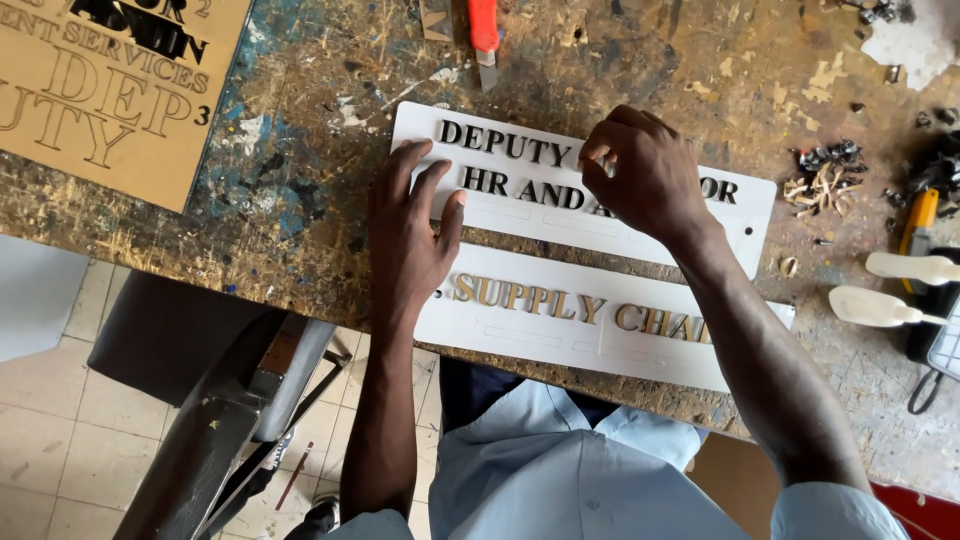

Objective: The person is assembling a sign board by carefully placing individual letters into pre-cut slots on a white plastic base.

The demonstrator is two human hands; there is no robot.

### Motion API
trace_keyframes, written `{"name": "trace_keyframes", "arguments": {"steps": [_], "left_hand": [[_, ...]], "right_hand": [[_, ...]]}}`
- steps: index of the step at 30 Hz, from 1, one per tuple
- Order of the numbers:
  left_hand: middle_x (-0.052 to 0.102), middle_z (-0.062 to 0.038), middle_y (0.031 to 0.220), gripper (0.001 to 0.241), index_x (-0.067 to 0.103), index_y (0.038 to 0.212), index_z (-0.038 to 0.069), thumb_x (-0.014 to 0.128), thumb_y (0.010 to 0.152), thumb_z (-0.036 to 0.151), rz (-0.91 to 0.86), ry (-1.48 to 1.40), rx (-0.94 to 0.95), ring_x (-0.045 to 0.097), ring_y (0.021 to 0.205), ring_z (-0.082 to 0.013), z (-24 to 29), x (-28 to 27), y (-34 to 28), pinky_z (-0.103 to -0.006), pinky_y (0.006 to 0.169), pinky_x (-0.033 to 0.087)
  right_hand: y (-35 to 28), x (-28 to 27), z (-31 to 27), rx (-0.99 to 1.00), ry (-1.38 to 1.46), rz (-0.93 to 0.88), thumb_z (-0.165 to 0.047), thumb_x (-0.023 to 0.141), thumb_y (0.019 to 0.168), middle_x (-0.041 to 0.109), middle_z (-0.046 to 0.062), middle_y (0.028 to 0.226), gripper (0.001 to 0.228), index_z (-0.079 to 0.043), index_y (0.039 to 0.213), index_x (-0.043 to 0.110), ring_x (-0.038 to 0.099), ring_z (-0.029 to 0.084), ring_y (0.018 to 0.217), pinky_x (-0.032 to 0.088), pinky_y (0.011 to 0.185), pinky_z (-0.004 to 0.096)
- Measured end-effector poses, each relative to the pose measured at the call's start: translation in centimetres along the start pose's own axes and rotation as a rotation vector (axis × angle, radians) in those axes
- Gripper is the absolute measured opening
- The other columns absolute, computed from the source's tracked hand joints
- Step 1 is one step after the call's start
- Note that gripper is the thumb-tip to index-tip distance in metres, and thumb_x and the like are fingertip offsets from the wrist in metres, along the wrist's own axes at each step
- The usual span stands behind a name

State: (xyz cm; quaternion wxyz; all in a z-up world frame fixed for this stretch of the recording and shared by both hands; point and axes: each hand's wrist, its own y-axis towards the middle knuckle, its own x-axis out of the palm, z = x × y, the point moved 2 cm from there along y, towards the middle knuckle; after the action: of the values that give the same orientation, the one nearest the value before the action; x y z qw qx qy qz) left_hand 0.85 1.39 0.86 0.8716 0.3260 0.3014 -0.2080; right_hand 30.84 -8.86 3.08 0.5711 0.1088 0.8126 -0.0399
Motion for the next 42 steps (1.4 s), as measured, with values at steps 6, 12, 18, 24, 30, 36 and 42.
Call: {"name": "trace_keyframes", "arguments": {"steps": [6, 12, 18, 24, 30, 36, 42], "left_hand": [[0.062, -0.018, 0.15, 0.027, 0.076, 0.133, 0.004, 0.076, 0.11, 0.019, -0.021, 0.0, -0.021, 0.058, 0.15, -0.0442, 0.0, 0.0, 0.2, -0.0617, 0.119, 0.05], [0.062, -0.016, 0.15, 0.027, 0.076, 0.133, 0.006, 0.076, 0.11, 0.021, -0.005, 0.007, -0.017, 0.058, 0.15, -0.0434, -0.2, 0.2, 0.1, -0.0616, 0.119, 0.051], [0.062, -0.017, 0.152, 0.028, 0.076, 0.133, 0.005, 0.075, 0.109, 0.019, 0.004, 0.007, 0.004, 0.057, 0.151, -0.044, -0.5, 0.4, -0.1, -0.061, 0.12, 0.051], [0.062, -0.017, 0.152, 0.028, 0.076, 0.133, 0.005, 0.075, 0.11, 0.02, 0.003, 0.015, -0.001, 0.058, 0.151, -0.0433, -0.4, 0.3, -0.3, -0.06, 0.12, 0.051], [0.063, -0.018, 0.15, 0.028, 0.076, 0.133, 0.004, 0.073, 0.11, 0.02, -0.003, -0.007, -0.003, 0.058, 0.151, -0.0434, -0.2, 0.1, -0.1, -0.0599, 0.121, 0.049], [0.063, -0.016, 0.151, 0.028, 0.076, 0.132, 0.005, 0.077, 0.109, 0.02, 0.002, 0.011, 0.01, 0.058, 0.151, -0.0424, -0.6, 0.4, -0.2, -0.0595, 0.12, 0.05], [0.063, -0.019, 0.15, 0.028, 0.077, 0.131, 0.003, 0.075, 0.11, 0.02, -0.029, -0.009, -0.019, 0.058, 0.15, -0.0428, 0.1, -0.2, 0.0, -0.0604, 0.121, 0.049]], "right_hand": [[0.2, 0.4, -0.8, 0.0, -0.096, 0.027, -0.025, 0.084, 0.103, 0.073, 0.004, 0.09, 0.013, -0.018, 0.092, 0.082, 0.075, 0.024, 0.083, 0.056, 0.065, 0.036], [-0.7, 0.5, -2.1, -0.084, -0.226, 0.116, -0.017, 0.078, 0.105, 0.075, 0.004, 0.086, 0.013, -0.016, 0.093, 0.081, 0.074, 0.021, 0.079, 0.054, 0.063, 0.03], [-1.7, 1.6, -0.5, -0.183, -0.13, 0.234, -0.014, 0.081, 0.104, 0.078, 0.007, 0.092, 0.01, -0.015, 0.095, 0.082, 0.076, 0.026, 0.085, 0.057, 0.064, 0.033], [-1.7, 1.4, -0.1, -0.189, 0.014, 0.269, -0.01, 0.081, 0.106, 0.077, 0.01, 0.093, 0.011, -0.01, 0.095, 0.082, 0.076, 0.029, 0.085, 0.059, 0.068, 0.038], [-1.8, 0.4, -0.2, -0.196, 0.078, 0.293, 0.0, 0.078, 0.105, 0.08, 0.014, 0.1, 0.008, -0.005, 0.102, 0.083, 0.078, 0.032, 0.089, 0.061, 0.072, 0.042], [-2.4, -1.5, -2.3, -0.232, 0.081, 0.206, -0.003, 0.081, 0.105, 0.078, 0.018, 0.104, 0.005, -0.002, 0.108, 0.085, 0.076, 0.036, 0.094, 0.062, 0.074, 0.044], [-1.9, 0.0, -0.9, -0.248, 0.028, 0.204, -0.002, 0.08, 0.105, 0.078, 0.016, 0.102, 0.005, -0.003, 0.105, 0.084, 0.077, 0.033, 0.094, 0.062, 0.075, 0.04]]}}
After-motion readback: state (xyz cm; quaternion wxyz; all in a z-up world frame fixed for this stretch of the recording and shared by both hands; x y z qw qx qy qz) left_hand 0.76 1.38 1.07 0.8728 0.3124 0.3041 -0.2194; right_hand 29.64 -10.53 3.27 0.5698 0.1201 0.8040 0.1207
